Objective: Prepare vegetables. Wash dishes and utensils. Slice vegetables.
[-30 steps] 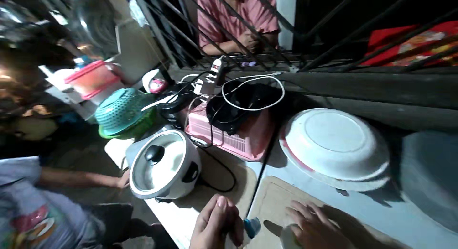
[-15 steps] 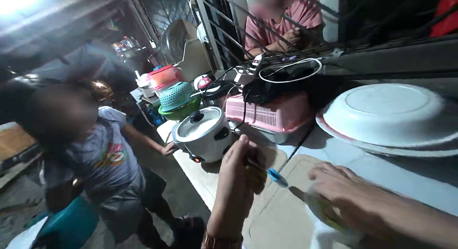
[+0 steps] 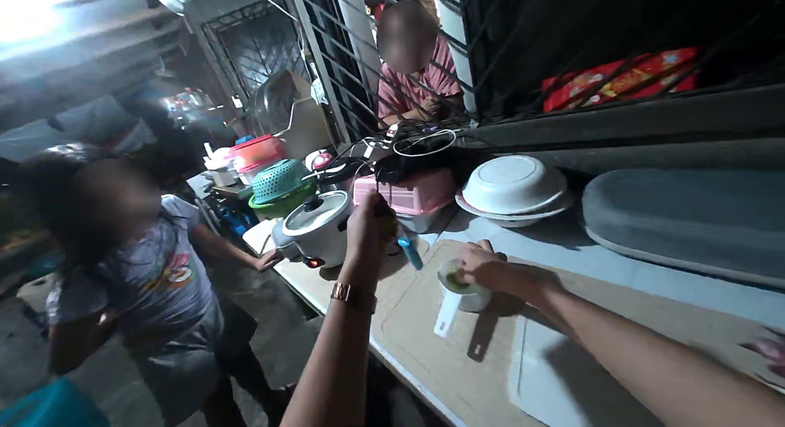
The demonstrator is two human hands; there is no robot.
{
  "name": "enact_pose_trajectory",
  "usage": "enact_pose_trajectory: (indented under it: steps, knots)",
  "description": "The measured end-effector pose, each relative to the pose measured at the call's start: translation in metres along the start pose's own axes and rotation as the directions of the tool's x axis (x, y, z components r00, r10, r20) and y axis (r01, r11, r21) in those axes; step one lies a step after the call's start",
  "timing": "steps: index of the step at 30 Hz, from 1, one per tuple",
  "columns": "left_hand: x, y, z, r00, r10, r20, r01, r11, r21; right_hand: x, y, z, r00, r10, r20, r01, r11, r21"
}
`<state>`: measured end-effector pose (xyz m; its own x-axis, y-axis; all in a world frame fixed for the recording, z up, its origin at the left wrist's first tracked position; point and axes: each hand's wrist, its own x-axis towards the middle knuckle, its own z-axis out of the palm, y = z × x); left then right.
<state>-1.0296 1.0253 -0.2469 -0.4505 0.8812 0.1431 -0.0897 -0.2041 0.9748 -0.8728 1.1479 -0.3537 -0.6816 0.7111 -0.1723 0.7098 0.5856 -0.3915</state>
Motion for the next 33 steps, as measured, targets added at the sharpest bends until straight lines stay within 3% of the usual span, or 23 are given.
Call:
enact_pose_trajectory:
  steps: [3,6,8,12,15,18,20,21,23,26,28,31,33]
  knots:
    - [0.01,0.002,0.004,0.999,0.026,-0.025,-0.025,1.0,0.004,-0.009,-0.004,0.002,0.99,0.121,-0.078,-0.09,0.944,0.317]
    - [0.015,0.002,0.011,0.999,0.025,-0.036,-0.025,1.0,-0.002,-0.03,-0.008,0.0,0.962,0.216,-0.169,-0.064,0.778,0.625]
    - [0.018,0.005,0.016,0.999,0.015,-0.037,-0.015,1.0,-0.002,-0.024,0.0,0.003,0.958,0.219,-0.185,-0.013,0.678,0.735]
    - [0.022,0.008,0.027,0.998,-0.023,-0.054,0.022,1.0,-0.017,-0.013,0.01,0.013,0.961,0.204,-0.187,0.027,0.604,0.797]
    - [0.027,0.006,0.032,0.999,-0.029,-0.046,0.029,0.999,0.017,-0.017,0.009,0.011,0.968,0.179,-0.174,0.012,0.661,0.75]
    - [0.024,0.009,0.038,1.0,-0.017,-0.011,0.017,0.999,0.049,-0.054,-0.007,-0.024,0.972,0.142,-0.189,-0.005,0.811,0.585]
    - [0.02,0.012,0.043,1.0,-0.006,0.013,0.005,1.0,0.015,-0.064,0.009,-0.03,0.938,0.148,-0.314,0.015,0.887,0.462]
    - [0.018,0.013,0.046,1.0,-0.006,0.026,0.006,1.0,-0.007,-0.07,0.023,-0.025,0.908,0.103,-0.407,0.041,0.943,0.331]
    - [0.011,0.014,0.056,0.998,-0.005,0.061,0.007,0.999,-0.035,-0.1,0.036,-0.01,0.888,-0.04,-0.458,0.064,0.997,0.037]
    - [-0.004,0.01,0.076,0.991,-0.019,0.134,0.028,0.998,-0.064,-0.142,0.04,0.029,0.946,-0.149,-0.288,0.085,0.971,-0.225]
    - [-0.015,0.005,0.09,0.98,-0.026,0.196,0.048,0.993,-0.104,-0.158,0.042,0.047,0.946,-0.209,-0.25,0.135,0.949,-0.285]
    - [-0.032,-0.001,0.105,0.959,-0.038,0.28,0.083,0.985,-0.149,-0.18,0.033,0.019,0.981,0.002,-0.192,-0.025,0.993,-0.118]
    - [-0.041,-0.002,0.111,0.951,-0.053,0.304,0.106,0.982,-0.159,-0.192,0.037,0.006,0.889,0.062,-0.454,-0.071,0.997,-0.003]
